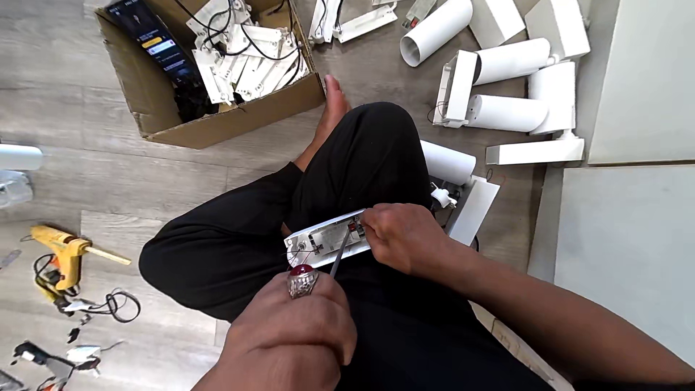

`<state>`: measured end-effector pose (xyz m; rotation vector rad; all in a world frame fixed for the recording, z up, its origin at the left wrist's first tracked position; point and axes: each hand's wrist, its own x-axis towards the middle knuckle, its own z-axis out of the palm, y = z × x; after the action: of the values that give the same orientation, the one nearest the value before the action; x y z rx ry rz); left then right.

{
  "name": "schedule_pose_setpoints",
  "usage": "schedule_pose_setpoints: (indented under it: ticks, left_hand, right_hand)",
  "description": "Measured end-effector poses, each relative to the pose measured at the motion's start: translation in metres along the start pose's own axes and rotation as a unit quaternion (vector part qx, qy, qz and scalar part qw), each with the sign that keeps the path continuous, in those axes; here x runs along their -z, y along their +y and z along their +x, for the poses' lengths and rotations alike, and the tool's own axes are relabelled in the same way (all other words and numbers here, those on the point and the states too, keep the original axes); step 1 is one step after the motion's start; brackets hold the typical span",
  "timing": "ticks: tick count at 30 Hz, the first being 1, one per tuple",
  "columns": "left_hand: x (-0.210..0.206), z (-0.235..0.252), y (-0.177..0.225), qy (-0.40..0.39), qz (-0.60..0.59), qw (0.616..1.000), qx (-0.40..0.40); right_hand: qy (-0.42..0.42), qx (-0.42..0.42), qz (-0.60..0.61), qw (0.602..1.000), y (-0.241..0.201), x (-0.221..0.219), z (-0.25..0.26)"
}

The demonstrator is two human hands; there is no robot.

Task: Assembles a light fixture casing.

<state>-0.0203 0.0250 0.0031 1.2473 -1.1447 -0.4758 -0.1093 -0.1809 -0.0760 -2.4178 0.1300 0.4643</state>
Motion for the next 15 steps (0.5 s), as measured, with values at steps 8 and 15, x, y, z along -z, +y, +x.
schedule_pose_setpoints:
  ticks: [8, 15]
  left_hand:
    - [0.0026, -0.0001, -0.0012, -0.002, 0.000, 1.000, 0.002]
    - [0.0031, 0.0006, -0.0024, 0.001, -0.012, 1.000, 0.005]
  right_hand:
    - [0.007, -0.026, 0.012, 1.000, -0.0019, -0.0054, -0.0001]
    - [-0.003, -0.001, -0.038, 0.999, -0.0071, -0.0014, 0.0013]
